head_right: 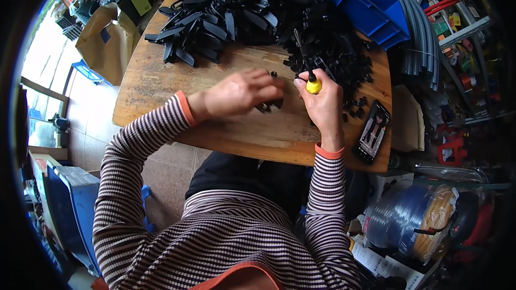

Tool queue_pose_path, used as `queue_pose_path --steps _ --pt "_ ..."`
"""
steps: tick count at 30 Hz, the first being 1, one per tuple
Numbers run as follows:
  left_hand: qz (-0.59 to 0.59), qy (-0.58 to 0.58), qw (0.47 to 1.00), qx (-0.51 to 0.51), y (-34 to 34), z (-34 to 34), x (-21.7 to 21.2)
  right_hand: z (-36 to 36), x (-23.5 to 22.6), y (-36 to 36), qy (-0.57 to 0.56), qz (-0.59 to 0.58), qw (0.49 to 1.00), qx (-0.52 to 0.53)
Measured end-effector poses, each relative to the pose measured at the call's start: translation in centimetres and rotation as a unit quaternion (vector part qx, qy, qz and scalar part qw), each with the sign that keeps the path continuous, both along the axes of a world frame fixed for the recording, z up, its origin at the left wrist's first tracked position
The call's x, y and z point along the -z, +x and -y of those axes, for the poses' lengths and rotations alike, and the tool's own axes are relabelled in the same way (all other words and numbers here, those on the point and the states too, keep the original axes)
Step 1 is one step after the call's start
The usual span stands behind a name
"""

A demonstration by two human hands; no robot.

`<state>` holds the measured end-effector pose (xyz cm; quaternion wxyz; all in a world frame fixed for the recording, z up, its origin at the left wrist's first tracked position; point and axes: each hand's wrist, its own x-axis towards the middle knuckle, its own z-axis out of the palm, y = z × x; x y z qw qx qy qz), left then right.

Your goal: Manually assembling or processing small black plastic components using a hand tool at a workbench.

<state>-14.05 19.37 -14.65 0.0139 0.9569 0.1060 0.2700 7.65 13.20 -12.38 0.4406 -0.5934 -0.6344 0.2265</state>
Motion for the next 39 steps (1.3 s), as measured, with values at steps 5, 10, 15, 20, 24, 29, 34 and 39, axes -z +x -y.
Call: queue_pose_path --steps 5,10,15,20,24,29,34,39 --pt "-0.053 0.008 0.998 0.019 0.9 2.0 1.0 -0.5 -0.4 -1.3 0.010 0.027 0.999 -0.025" --pt "-0.051 -0.025 0.997 0.044 -0.1 1.3 1.3 -2.4 -0.1 -2.7 0.074 0.128 0.985 -0.089" --pt "-0.017 -0.019 0.998 0.058 -0.5 0.6 2.1 -3.5 0.2 -3.7 0.073 0.217 0.966 -0.122" --pt "-0.034 0.002 0.998 0.046 -1.1 0.3 1.9 -4.2 0.4 -4.2 0.084 0.257 0.955 -0.123" --pt "-0.063 0.041 0.997 0.027 -1.6 0.6 2.0 -5.5 0.0 -4.0 0.069 0.282 0.935 -0.203" --pt "-0.054 0.049 0.997 0.021 -1.8 0.7 2.2 -5.5 -3.1 -4.3 -0.003 0.072 0.993 -0.099" --pt "-0.065 0.042 0.997 0.022 -2.6 1.1 2.5 -4.4 -1.6 -5.0 0.005 0.130 0.985 -0.112" --pt "0.011 0.055 0.998 0.016 -2.3 -0.4 2.6 -3.4 0.5 -3.7 0.043 0.146 0.986 -0.070"
